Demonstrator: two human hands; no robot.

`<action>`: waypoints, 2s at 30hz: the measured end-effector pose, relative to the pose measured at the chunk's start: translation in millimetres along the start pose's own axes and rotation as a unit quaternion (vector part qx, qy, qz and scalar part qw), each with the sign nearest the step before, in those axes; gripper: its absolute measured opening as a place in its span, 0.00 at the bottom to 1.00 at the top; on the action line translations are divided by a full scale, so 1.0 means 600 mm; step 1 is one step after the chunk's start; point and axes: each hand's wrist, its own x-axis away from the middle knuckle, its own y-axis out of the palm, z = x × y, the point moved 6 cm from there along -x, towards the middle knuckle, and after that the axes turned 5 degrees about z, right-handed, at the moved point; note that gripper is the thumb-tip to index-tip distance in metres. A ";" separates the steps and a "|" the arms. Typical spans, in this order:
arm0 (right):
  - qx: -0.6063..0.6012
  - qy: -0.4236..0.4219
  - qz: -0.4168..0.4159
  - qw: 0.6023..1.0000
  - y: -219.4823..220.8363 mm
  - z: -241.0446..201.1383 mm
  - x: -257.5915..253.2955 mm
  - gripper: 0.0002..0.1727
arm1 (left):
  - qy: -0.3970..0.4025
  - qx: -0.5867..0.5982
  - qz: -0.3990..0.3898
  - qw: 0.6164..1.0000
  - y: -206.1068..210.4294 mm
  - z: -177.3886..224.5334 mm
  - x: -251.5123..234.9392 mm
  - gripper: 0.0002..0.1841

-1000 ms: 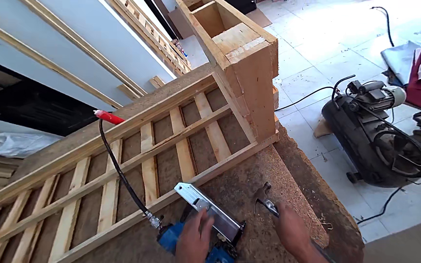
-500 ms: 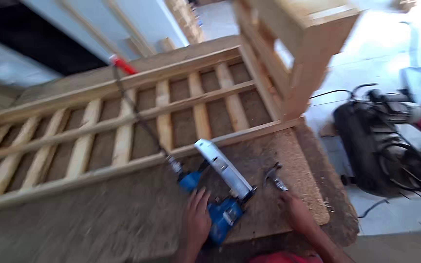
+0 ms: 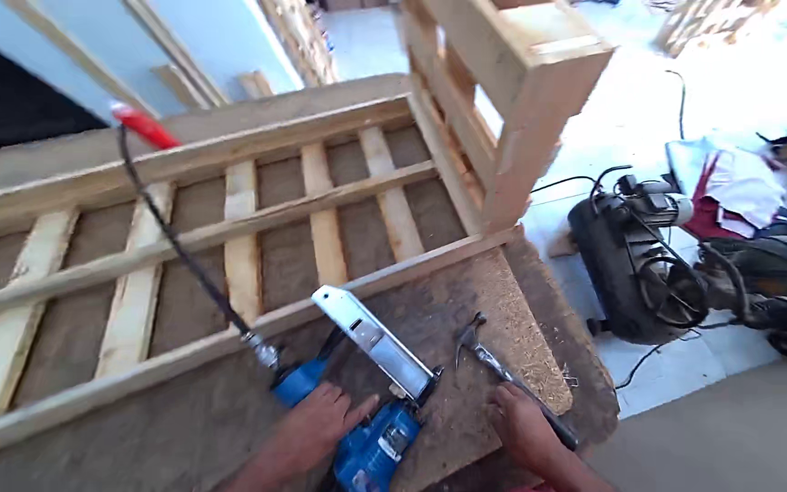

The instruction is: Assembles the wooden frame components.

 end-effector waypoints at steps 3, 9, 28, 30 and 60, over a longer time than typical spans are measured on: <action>-0.068 0.027 0.021 0.997 -0.016 -0.001 -0.010 0.19 | 0.030 -0.005 0.049 0.998 -0.044 0.017 -0.004 0.41; -0.207 -0.007 0.029 0.978 -0.078 -0.053 -0.088 0.35 | -0.275 0.353 -0.002 0.894 -0.281 0.025 -0.005 0.29; -0.209 0.003 0.156 0.965 -0.415 -0.305 -0.155 0.39 | -0.015 0.972 0.156 0.176 -0.453 -0.040 -0.264 0.23; -0.202 0.012 0.159 0.966 -0.420 -0.307 -0.152 0.40 | -0.004 0.973 0.152 0.172 -0.455 -0.041 -0.266 0.24; -0.190 0.093 0.112 0.971 -0.272 -0.195 -0.220 0.39 | -0.078 0.987 0.097 0.100 -0.248 -0.040 -0.298 0.24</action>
